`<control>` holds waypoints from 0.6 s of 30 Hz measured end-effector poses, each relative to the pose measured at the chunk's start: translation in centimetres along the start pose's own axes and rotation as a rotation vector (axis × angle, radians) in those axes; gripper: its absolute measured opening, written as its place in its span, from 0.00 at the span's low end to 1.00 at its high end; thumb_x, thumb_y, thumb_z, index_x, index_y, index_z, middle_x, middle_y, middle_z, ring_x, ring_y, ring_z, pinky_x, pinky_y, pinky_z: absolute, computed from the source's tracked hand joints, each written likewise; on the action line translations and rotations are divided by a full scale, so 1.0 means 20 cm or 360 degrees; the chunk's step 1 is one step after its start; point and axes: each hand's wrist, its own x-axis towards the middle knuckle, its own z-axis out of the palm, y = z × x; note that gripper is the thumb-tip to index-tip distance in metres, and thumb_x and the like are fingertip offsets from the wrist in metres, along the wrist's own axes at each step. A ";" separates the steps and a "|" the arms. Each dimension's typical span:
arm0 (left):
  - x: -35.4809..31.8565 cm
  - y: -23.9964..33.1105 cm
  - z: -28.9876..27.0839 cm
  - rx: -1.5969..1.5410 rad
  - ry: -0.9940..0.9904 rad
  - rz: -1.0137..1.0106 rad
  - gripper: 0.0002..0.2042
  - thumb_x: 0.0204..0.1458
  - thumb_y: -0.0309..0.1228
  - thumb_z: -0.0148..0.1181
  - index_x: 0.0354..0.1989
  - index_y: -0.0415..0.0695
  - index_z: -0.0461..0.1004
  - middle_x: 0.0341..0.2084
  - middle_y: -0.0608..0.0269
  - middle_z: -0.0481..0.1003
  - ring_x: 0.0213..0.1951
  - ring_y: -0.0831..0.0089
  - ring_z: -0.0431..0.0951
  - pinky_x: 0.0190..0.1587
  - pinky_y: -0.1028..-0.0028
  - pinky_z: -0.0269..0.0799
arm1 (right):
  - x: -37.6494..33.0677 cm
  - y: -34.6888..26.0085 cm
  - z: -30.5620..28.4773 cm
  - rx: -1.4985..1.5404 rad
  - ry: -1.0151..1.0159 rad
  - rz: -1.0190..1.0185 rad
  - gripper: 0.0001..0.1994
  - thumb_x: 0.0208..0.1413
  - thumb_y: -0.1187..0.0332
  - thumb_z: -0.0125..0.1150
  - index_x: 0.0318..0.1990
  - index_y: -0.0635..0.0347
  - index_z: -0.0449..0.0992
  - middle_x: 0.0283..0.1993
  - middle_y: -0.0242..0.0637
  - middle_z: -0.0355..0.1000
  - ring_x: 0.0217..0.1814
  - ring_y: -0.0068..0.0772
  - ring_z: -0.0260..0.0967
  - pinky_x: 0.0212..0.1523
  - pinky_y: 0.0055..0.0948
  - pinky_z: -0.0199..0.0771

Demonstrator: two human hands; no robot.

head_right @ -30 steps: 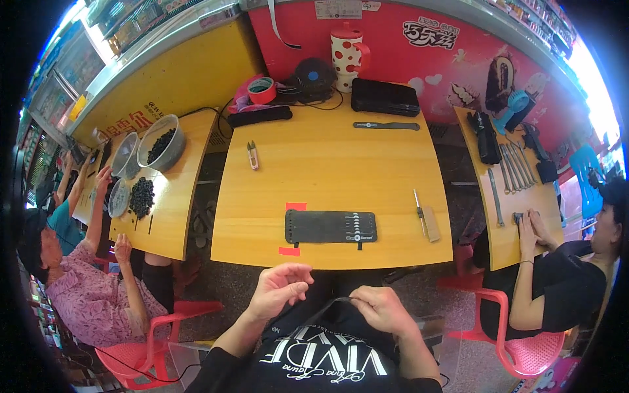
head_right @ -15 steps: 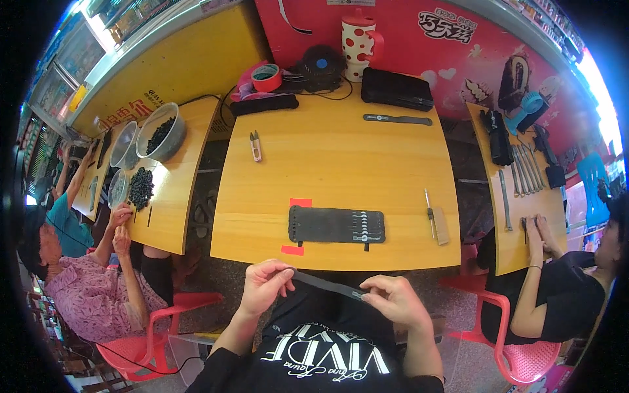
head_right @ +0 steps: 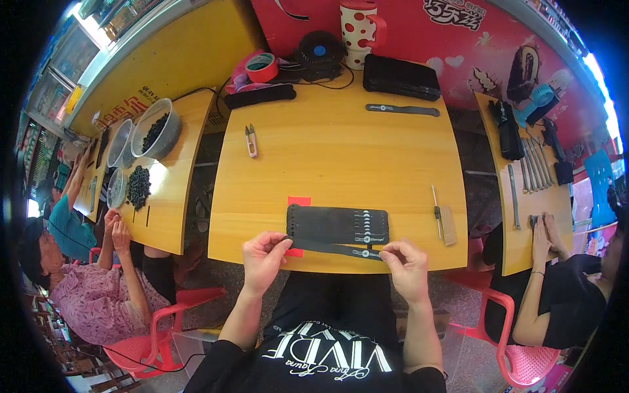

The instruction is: Assembling plastic fasteners onto black textile straps by hand at a workstation.

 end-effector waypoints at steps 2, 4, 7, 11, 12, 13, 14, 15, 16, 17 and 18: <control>0.00 -0.01 0.00 0.0093 0.0006 0.0040 0.03 0.52 0.20 0.65 0.33 0.34 0.80 0.20 0.66 0.77 0.20 0.86 0.72 0.22 0.83 0.66 | 0.01 0.01 -0.01 -0.0004 0.0004 0.0029 0.03 0.51 0.83 0.62 0.32 0.69 0.76 0.27 0.31 0.69 0.31 0.19 0.68 0.33 0.19 0.67; 0.00 -0.02 0.00 0.0078 0.0017 0.0041 0.03 0.51 0.20 0.65 0.33 0.34 0.79 0.20 0.66 0.77 0.20 0.86 0.72 0.22 0.83 0.65 | 0.03 0.01 -0.02 -0.0002 -0.0096 0.0030 0.04 0.52 0.84 0.60 0.34 0.68 0.76 0.30 0.31 0.69 0.32 0.19 0.68 0.33 0.19 0.67; 0.00 -0.04 -0.01 0.0113 0.0027 0.0075 0.03 0.51 0.19 0.65 0.32 0.34 0.79 0.20 0.67 0.77 0.20 0.86 0.72 0.21 0.82 0.65 | 0.05 0.01 0.00 -0.0023 -0.0078 -0.0079 0.05 0.53 0.85 0.59 0.36 0.68 0.76 0.32 0.27 0.67 0.32 0.14 0.65 0.32 0.16 0.64; 0.01 -0.01 0.01 0.0200 0.0025 0.0086 0.02 0.50 0.18 0.65 0.32 0.33 0.79 0.20 0.67 0.76 0.20 0.86 0.71 0.21 0.82 0.66 | 0.06 0.04 0.02 -0.0063 0.0011 -0.0036 0.07 0.53 0.85 0.60 0.39 0.67 0.74 0.32 0.27 0.67 0.32 0.13 0.64 0.31 0.14 0.64; 0.01 -0.01 0.00 0.0218 0.0018 0.0071 0.02 0.50 0.18 0.65 0.32 0.33 0.79 0.20 0.66 0.77 0.20 0.86 0.72 0.22 0.82 0.66 | 0.06 0.04 0.02 -0.0070 0.0021 -0.0031 0.07 0.53 0.85 0.60 0.39 0.67 0.74 0.32 0.27 0.67 0.32 0.13 0.64 0.31 0.14 0.64; 0.01 -0.01 0.00 0.0215 0.0007 0.0068 0.02 0.50 0.18 0.65 0.32 0.33 0.79 0.20 0.66 0.77 0.20 0.86 0.72 0.22 0.82 0.66 | 0.06 0.06 0.02 -0.0095 0.0067 -0.0033 0.07 0.53 0.84 0.61 0.39 0.67 0.75 0.32 0.27 0.68 0.31 0.13 0.64 0.31 0.14 0.64; 0.01 0.00 0.00 0.0211 0.0003 0.0065 0.03 0.50 0.18 0.65 0.32 0.32 0.79 0.21 0.66 0.77 0.20 0.86 0.72 0.22 0.82 0.66 | 0.06 0.07 0.02 -0.0120 0.0113 -0.0036 0.07 0.52 0.84 0.62 0.39 0.67 0.75 0.32 0.26 0.68 0.31 0.13 0.64 0.31 0.14 0.65; 0.01 0.00 0.01 0.0208 0.0002 0.0063 0.03 0.50 0.17 0.65 0.32 0.32 0.79 0.21 0.66 0.77 0.20 0.86 0.72 0.22 0.82 0.66 | 0.06 0.07 0.03 -0.0125 0.0120 -0.0032 0.07 0.52 0.84 0.62 0.39 0.67 0.75 0.32 0.26 0.68 0.31 0.13 0.64 0.31 0.14 0.65; 0.01 0.00 0.01 0.0206 -0.0007 0.0060 0.03 0.50 0.17 0.65 0.32 0.32 0.79 0.21 0.66 0.77 0.20 0.86 0.72 0.22 0.82 0.66 | 0.06 0.08 0.03 -0.0129 0.0132 -0.0035 0.07 0.52 0.84 0.62 0.39 0.66 0.74 0.31 0.26 0.68 0.30 0.13 0.64 0.31 0.14 0.65; 0.01 -0.01 0.01 0.0221 0.0000 0.0051 0.03 0.50 0.17 0.64 0.32 0.32 0.79 0.21 0.65 0.77 0.20 0.86 0.72 0.22 0.82 0.67 | 0.06 0.09 0.03 -0.0133 0.0143 -0.0039 0.08 0.52 0.83 0.63 0.39 0.65 0.74 0.31 0.26 0.68 0.30 0.13 0.63 0.31 0.14 0.65; 0.01 -0.01 0.01 0.0238 0.0012 0.0042 0.03 0.50 0.17 0.64 0.33 0.32 0.79 0.21 0.65 0.77 0.21 0.85 0.72 0.23 0.82 0.67 | 0.06 0.09 0.03 -0.0134 0.0145 -0.0037 0.08 0.52 0.83 0.63 0.39 0.65 0.74 0.31 0.26 0.68 0.30 0.13 0.63 0.31 0.14 0.65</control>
